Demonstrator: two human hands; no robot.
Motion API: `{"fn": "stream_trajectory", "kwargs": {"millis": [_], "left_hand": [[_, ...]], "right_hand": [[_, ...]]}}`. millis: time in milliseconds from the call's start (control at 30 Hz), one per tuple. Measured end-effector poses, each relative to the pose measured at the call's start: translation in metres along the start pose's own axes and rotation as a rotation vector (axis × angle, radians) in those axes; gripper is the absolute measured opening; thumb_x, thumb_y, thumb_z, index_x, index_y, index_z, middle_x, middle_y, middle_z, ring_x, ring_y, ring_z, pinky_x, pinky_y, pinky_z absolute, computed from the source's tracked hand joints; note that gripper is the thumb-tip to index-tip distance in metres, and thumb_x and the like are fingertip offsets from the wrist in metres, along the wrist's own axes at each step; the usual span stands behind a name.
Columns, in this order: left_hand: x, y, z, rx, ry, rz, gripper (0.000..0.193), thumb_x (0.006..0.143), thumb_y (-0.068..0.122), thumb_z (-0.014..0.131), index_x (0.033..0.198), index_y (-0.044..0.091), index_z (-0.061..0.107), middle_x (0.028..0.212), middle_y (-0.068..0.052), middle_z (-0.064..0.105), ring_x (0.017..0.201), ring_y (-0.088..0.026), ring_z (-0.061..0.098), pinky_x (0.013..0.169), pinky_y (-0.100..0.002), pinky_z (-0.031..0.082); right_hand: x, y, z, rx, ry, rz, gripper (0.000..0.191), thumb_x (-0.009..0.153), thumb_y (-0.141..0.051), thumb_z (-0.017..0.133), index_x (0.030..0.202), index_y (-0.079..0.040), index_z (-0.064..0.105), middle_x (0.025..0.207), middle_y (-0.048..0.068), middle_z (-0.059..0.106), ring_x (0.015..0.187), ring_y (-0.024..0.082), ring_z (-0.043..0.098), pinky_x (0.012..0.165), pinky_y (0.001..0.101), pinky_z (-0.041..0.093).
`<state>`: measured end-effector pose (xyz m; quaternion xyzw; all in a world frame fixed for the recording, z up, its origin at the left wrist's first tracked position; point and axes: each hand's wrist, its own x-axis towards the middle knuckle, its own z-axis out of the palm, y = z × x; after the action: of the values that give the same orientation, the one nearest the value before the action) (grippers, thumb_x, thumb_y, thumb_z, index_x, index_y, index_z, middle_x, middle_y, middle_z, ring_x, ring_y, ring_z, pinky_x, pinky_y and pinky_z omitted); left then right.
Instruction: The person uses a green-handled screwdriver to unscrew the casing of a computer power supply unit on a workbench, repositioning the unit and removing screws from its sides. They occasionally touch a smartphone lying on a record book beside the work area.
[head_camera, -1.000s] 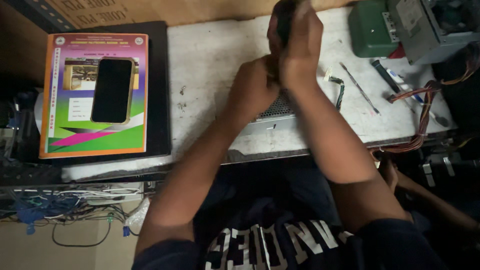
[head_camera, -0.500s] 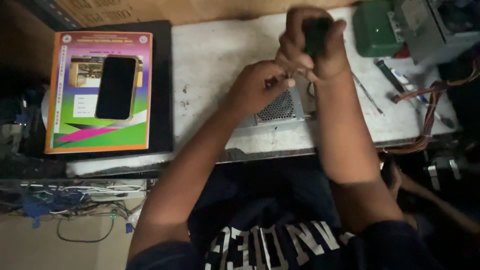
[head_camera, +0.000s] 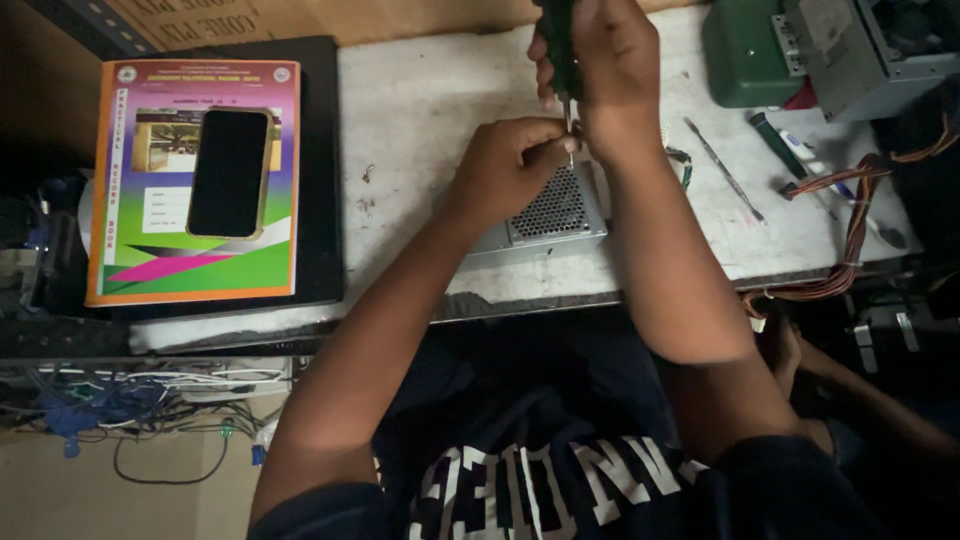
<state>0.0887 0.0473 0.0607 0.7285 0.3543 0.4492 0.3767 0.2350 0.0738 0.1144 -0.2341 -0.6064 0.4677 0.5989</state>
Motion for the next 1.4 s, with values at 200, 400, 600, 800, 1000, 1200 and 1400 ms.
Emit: {"fn": "stream_trajectory", "kwargs": {"millis": [200,400,600,800,1000,1200,1400], "left_hand": [[0.004,-0.004,0.000,0.139,0.011,0.028,0.024,0.088,0.004,0.066,0.109,0.003,0.076,0.093,-0.015,0.078,0.076,-0.020,0.077,0.074,-0.032,0.059],[0.003,-0.008,-0.001,0.077,0.013,0.047,0.019,0.087,0.007,0.069,0.105,0.005,0.078,0.093,-0.010,0.080,0.080,-0.016,0.078,0.075,-0.031,0.061],[0.001,-0.007,0.004,0.003,-0.008,-0.002,0.022,0.092,0.022,0.079,0.100,0.002,0.075,0.084,-0.008,0.077,0.074,-0.014,0.071,0.069,-0.029,0.058],[0.001,-0.006,0.005,-0.004,-0.030,0.080,0.024,0.098,0.023,0.074,0.110,0.003,0.074,0.086,-0.008,0.076,0.073,-0.010,0.070,0.071,-0.029,0.057],[0.003,0.003,0.004,0.073,0.025,0.101,0.018,0.096,0.017,0.073,0.108,0.004,0.076,0.080,-0.010,0.075,0.063,-0.011,0.065,0.065,-0.030,0.054],[0.002,0.004,0.003,0.101,0.058,0.117,0.016,0.096,0.017,0.074,0.102,0.002,0.075,0.083,-0.010,0.076,0.066,-0.011,0.068,0.065,-0.030,0.055],[0.003,0.002,0.007,0.067,0.081,0.065,0.021,0.093,0.022,0.077,0.101,0.002,0.076,0.086,-0.007,0.079,0.073,-0.011,0.075,0.069,-0.026,0.059]], "right_hand": [[-0.012,0.001,0.024,-0.210,0.261,-0.333,0.038,0.115,-0.035,0.051,0.136,-0.004,0.043,0.106,0.005,0.059,0.068,0.010,0.048,0.057,0.0257,0.041],[-0.010,0.018,0.013,-0.085,0.202,-0.203,0.049,0.111,-0.053,0.046,0.110,-0.004,0.054,0.074,0.000,0.045,0.053,0.007,0.036,0.048,0.0198,0.028],[0.007,0.008,-0.030,0.284,-0.411,0.114,0.072,0.106,-0.076,0.039,0.071,-0.014,0.035,0.052,-0.002,0.026,0.048,0.013,0.027,0.049,0.0295,0.023],[0.013,0.012,-0.042,0.519,-0.564,0.204,0.073,0.100,-0.079,0.038,0.077,-0.010,0.041,0.048,0.000,0.035,0.038,0.007,0.027,0.041,0.0253,0.021],[0.002,0.022,-0.035,0.373,-0.060,-0.044,0.052,0.108,-0.052,0.058,0.117,-0.001,0.051,0.092,0.012,0.060,0.064,0.020,0.054,0.051,0.0305,0.041],[0.005,0.024,-0.028,0.086,0.028,-0.361,0.032,0.111,-0.017,0.072,0.125,-0.001,0.049,0.103,0.017,0.062,0.077,0.025,0.061,0.067,0.0369,0.055],[0.002,0.020,-0.031,0.300,0.028,-0.168,0.038,0.118,-0.033,0.059,0.108,0.003,0.054,0.084,0.015,0.058,0.058,0.019,0.049,0.055,0.0295,0.039]]}}
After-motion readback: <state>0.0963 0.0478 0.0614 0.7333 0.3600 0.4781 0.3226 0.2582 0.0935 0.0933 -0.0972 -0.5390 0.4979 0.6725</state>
